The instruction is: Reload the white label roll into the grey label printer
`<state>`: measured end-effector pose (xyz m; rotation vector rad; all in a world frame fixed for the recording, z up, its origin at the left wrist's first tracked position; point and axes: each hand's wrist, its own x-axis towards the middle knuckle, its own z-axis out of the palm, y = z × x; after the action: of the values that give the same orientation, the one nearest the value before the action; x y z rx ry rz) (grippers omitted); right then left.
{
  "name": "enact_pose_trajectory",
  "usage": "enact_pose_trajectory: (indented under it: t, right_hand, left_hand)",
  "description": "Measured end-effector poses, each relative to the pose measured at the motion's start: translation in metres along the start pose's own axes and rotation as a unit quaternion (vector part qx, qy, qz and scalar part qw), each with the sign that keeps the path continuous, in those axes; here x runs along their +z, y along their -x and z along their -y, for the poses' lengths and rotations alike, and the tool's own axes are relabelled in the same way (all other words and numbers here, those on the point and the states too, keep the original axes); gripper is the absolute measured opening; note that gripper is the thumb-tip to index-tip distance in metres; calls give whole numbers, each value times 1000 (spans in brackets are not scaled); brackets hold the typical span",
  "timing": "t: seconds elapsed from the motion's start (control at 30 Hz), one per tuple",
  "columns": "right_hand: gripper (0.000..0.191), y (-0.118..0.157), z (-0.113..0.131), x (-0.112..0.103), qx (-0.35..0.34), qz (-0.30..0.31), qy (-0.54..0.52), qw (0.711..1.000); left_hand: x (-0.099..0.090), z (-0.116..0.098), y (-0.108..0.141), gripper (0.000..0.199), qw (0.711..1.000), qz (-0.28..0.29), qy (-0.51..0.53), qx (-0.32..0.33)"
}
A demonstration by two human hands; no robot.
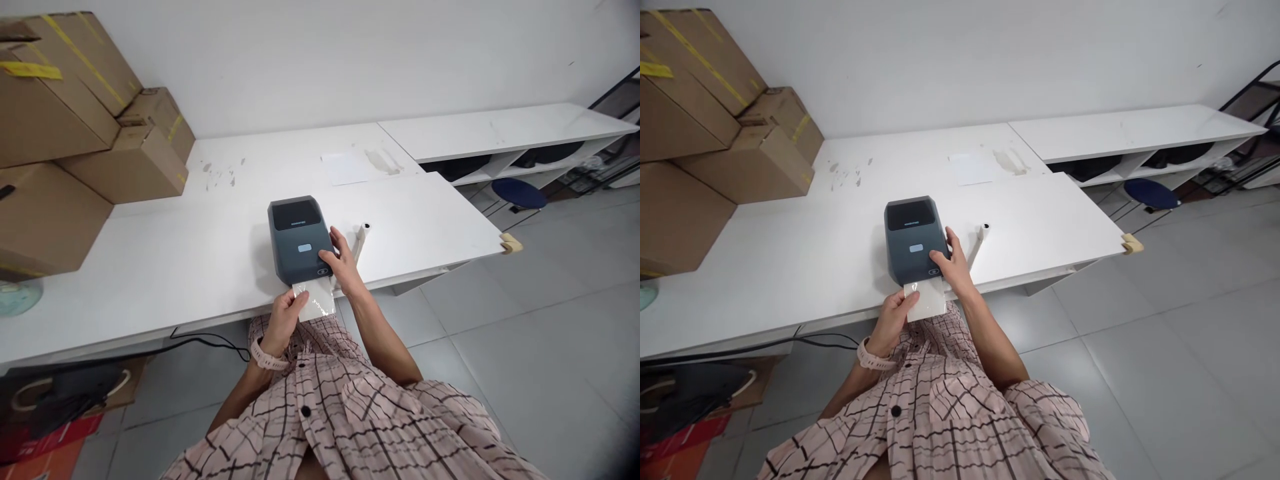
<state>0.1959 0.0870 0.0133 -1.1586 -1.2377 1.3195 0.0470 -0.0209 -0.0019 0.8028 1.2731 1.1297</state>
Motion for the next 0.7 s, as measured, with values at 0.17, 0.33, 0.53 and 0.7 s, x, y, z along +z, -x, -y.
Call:
enact_pose_trajectory:
  t: [0.17,0.33,0.53,0.7]
  right_hand:
    - [89,-17,21,6,-69,35,92,993]
    - [88,-27,27,12,-81,1,170,982]
    - [85,-22,24,8,-94,9,188,978]
    - [83,14,2,-2,-59,15,54,997]
  left_hand:
    - [-7,5,3,46,993,-8,-109,46]
    - [-8,7,-3,53,984,-20,-162,73]
    - [-6,7,-1,56,981,-23,-172,90]
    - [-21,5,11,49,977,-111,-134,121]
